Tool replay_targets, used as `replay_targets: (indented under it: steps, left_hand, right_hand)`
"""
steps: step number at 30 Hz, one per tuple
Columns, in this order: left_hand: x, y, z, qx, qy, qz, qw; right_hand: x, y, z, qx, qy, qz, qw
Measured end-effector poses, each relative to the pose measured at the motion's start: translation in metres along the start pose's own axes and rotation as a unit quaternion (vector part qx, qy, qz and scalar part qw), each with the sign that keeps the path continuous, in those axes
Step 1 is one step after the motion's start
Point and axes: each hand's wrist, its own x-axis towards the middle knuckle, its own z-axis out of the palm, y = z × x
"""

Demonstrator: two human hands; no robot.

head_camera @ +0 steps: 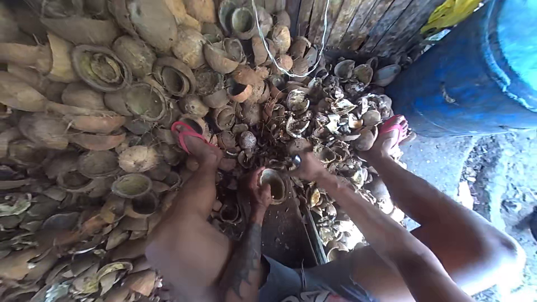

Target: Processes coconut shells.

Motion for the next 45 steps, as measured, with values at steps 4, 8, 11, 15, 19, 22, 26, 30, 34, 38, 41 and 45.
replay_targets:
  steps: [4, 8, 11, 15, 19, 22, 26, 30, 34, 38, 41, 45]
  left_hand:
    - [0.007, 0.002, 0.001, -0.032, -0.025, -0.017, 0.999]
    - [0.009, -0.004, -0.001, -0.066, -0.044, -0.001, 0.997]
    - [0.014, -0.008, -0.002, -0.076, -0.040, 0.027, 0.996]
    - [0.014, -0.004, 0.000, -0.061, -0.043, 0.026, 0.997]
    - [0.006, -0.013, -0.010, -0.048, -0.019, -0.007, 0.999]
    - [-0.012, -0.003, -0.002, -0.044, -0.071, 0.022, 0.996]
    - [-0.001, -0.017, 0.012, -0.068, -0.050, 0.077, 0.993]
    - [-0.006, -0.019, 0.012, -0.084, -0.052, 0.070, 0.993]
    - [-0.002, -0.015, 0.009, -0.087, -0.047, 0.075, 0.992]
    - [-0.008, -0.013, 0.010, -0.062, -0.035, 0.059, 0.996]
    - [-0.013, -0.001, 0.013, 0.013, 0.003, 0.041, 0.999]
    - [-0.016, -0.006, 0.016, -0.021, 0.002, 0.040, 0.999]
  right_hand:
    - [-0.087, -0.001, 0.057, 0.138, 0.157, 0.054, 0.976]
    - [-0.109, -0.023, 0.115, 0.326, 0.349, 0.089, 0.874]
    - [-0.067, 0.032, 0.107, 0.287, 0.353, 0.033, 0.890]
    - [-0.036, 0.063, 0.083, 0.285, 0.315, -0.034, 0.905]
    - [-0.090, 0.014, 0.098, 0.358, 0.317, 0.106, 0.872]
    - [-0.130, -0.038, 0.106, 0.529, 0.280, 0.298, 0.743]
    - [-0.095, -0.011, 0.092, 0.419, 0.314, 0.286, 0.803]
    - [-0.008, 0.023, 0.000, 0.207, -0.015, 0.177, 0.962]
    - [0.017, 0.004, -0.014, 0.062, -0.063, 0.088, 0.992]
    - [-0.064, -0.001, 0.022, 0.118, 0.077, 0.070, 0.988]
    - [-0.125, -0.031, 0.092, 0.286, 0.291, 0.114, 0.906]
    - [-0.101, -0.019, 0.119, 0.350, 0.435, 0.163, 0.813]
